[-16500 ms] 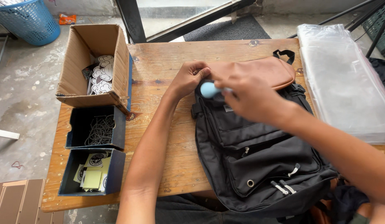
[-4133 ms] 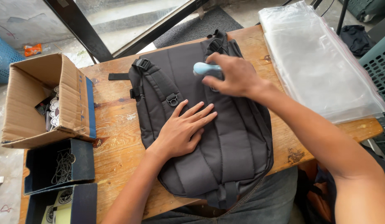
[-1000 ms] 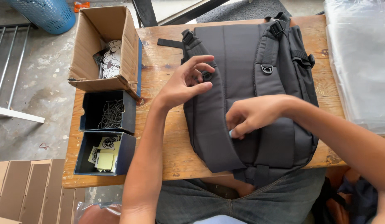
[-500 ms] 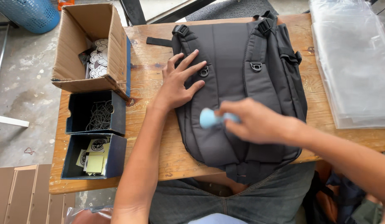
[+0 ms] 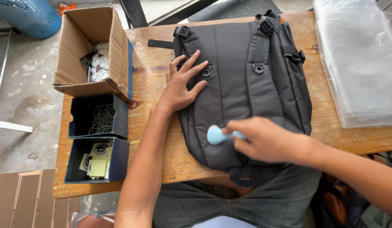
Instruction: The person cleans a backpack by brushing the front pockets, leather top, and back padding with a small brush.
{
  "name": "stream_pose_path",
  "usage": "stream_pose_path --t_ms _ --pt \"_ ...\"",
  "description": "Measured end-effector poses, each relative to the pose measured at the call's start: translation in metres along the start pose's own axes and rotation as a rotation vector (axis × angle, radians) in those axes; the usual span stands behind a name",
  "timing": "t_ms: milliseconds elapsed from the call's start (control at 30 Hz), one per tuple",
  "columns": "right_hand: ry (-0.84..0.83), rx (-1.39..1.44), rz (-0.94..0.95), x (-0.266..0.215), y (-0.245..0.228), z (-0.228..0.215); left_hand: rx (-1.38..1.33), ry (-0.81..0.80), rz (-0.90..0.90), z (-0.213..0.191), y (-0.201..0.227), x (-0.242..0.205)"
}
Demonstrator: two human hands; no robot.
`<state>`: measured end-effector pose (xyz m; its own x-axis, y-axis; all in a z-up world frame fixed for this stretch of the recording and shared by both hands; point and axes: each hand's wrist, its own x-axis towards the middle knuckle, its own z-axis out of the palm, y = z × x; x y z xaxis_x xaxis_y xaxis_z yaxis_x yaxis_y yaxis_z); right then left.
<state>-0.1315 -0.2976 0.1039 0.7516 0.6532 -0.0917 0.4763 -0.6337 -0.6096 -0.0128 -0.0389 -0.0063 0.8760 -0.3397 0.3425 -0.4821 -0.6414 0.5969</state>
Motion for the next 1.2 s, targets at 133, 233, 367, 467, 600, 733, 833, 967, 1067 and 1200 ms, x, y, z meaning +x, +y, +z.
stream_pose_path --t_ms 133,233,367,467,600,733,833,967,1067,1200 --pt "-0.364 0.068 -0.014 -0.008 -0.023 -0.019 -0.016 -0.011 -0.007 0.002 -0.002 -0.001" --pt "-0.269 0.136 -0.014 -0.007 -0.020 -0.030 -0.010 -0.009 0.000 0.001 -0.003 0.001" --pt "0.038 -0.042 -0.078 -0.004 0.014 -0.005 -0.029 -0.016 -0.006 0.000 -0.002 0.000" --pt "-0.194 -0.029 -0.162 -0.013 0.007 0.019 -0.049 -0.003 -0.001 0.000 -0.004 -0.001" --pt "-0.598 -0.004 -0.201 0.004 -0.022 -0.019 -0.100 -0.018 0.006 -0.013 0.006 0.002" --pt "0.004 -0.024 -0.097 0.030 0.011 -0.013 -0.177 0.031 0.066 -0.010 -0.001 0.000" --pt "0.021 -0.078 0.061 0.028 0.008 0.013 -0.167 0.030 0.077 -0.012 -0.003 0.000" --pt "-0.697 0.106 -0.198 0.016 -0.034 -0.008 -0.168 0.017 0.068 -0.015 0.000 0.001" --pt "-0.471 0.149 -0.225 0.027 -0.029 -0.024 -0.149 0.069 0.140 -0.016 0.001 0.003" --pt "-0.119 -0.184 0.170 0.063 0.005 -0.042 -0.048 0.092 -0.118 -0.022 0.015 -0.001"
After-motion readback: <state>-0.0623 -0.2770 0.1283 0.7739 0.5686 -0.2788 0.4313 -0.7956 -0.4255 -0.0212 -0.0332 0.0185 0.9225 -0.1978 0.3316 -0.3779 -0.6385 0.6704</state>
